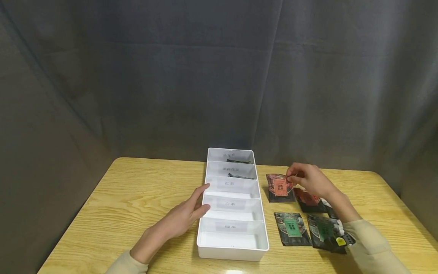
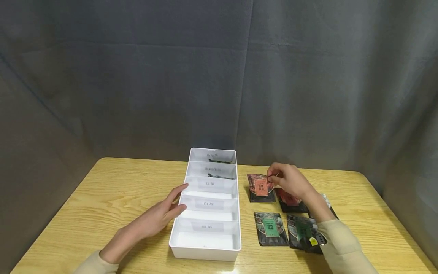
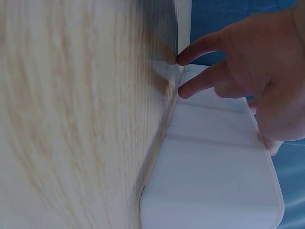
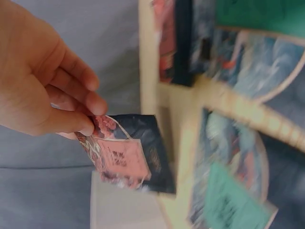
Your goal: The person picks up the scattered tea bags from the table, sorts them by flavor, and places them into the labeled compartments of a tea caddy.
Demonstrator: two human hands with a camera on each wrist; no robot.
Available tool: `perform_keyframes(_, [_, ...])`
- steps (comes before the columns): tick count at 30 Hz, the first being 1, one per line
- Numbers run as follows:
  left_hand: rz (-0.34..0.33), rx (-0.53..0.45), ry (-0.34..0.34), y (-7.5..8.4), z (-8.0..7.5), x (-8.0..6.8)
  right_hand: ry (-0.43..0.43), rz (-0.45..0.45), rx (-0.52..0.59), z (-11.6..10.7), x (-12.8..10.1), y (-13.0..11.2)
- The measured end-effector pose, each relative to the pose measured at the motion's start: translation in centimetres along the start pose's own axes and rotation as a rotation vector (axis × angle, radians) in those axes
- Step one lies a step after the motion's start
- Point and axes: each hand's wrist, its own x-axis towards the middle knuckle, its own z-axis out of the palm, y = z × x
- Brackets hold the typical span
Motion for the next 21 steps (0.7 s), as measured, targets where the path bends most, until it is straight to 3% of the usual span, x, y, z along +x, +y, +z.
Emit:
perform_keyframes(14, [-0.015, -0.007, 0.004, 0.0, 0.0, 0.0, 0.324, -0.051, -0.049, -1.6, -1.2, -3.4])
perform_keyframes(21, [-0.023, -0.008, 0.007, 0.1, 0.1, -0.1, 0.412, -0.079, -0.056, -2.1, -1.5, -4.8])
